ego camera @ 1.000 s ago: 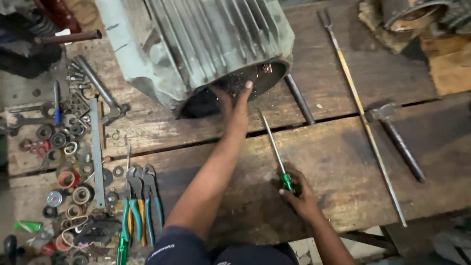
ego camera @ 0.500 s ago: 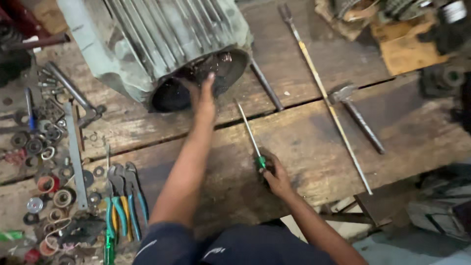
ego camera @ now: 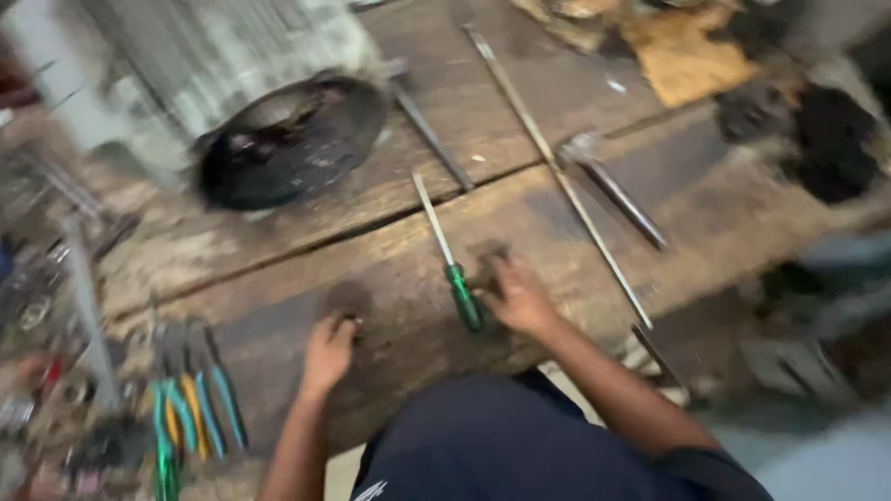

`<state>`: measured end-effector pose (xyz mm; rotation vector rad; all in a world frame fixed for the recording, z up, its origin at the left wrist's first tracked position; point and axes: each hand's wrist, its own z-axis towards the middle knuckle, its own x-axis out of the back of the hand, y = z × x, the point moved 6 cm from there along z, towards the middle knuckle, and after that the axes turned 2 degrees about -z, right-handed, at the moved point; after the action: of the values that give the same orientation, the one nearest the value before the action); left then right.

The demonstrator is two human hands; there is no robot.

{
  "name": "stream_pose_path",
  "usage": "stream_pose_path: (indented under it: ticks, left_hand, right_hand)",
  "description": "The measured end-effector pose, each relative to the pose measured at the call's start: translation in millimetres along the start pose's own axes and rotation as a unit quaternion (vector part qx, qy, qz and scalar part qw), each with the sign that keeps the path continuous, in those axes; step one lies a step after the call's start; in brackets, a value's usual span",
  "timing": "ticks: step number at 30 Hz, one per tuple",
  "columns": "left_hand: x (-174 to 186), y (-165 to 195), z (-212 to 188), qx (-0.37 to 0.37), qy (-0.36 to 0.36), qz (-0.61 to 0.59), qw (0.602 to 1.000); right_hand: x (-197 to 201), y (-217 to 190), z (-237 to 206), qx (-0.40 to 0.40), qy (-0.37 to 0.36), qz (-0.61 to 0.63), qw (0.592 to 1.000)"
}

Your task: The person works on an electric motor housing on a wooden workbench, prying inside the housing with a screwdriver and tapping with a hammer, then uses pliers to grip and pull components out of the motor. They reposition the motor and continue extracting parts with the pliers.

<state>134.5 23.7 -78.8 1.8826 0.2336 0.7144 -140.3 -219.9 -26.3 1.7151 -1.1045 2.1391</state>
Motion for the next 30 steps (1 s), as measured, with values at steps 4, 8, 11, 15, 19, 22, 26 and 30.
stream_pose_path:
  ticks: [4,8,11,15,19,22,26,30]
  left_hand:
    - [-23.6,22.2,-27.0,-0.031,0.125,0.123,0.984]
    - [-11.2,54.3,-81.7,0.071,0.261,0.016,0.962]
    - [27.5,64.8,-140.3,0.224,0.286,0.143,0.921]
    - [92.5,74.0,-215.4,0.124,0.390,0.292,0.864]
    - [156.2,20.3,-215.6,0.237,0.395,0.287,0.840]
    - [195.4,-0.8,-172.9,0.205,0.417,0.395,0.793]
    - [221.5,-25.3,-133.0,0.221,0.382,0.392,0.807]
    - [238.5,-25.2,-131.9,0.174,0.353,0.344,0.852]
  right_hand:
    - [25.6,38.0,31.5,0.110,0.022,0.041,0.993]
    - [39.9,40.3,65.4,0.185,-0.026,0.068,0.980]
    - [39.6,14.8,83.4,0.230,-0.060,0.108,0.965]
    - [16.7,-38.1,90.7,0.275,-0.115,0.104,0.949]
    - [-18.4,-101.4,68.8,0.314,-0.109,-0.005,0.943]
    - [-34.4,-134.1,51.9,0.323,-0.022,-0.098,0.941]
    - [-33.4,-130.3,47.8,0.282,0.003,-0.084,0.956]
    - [-6.0,-113.1,46.5,0.216,0.057,-0.151,0.963]
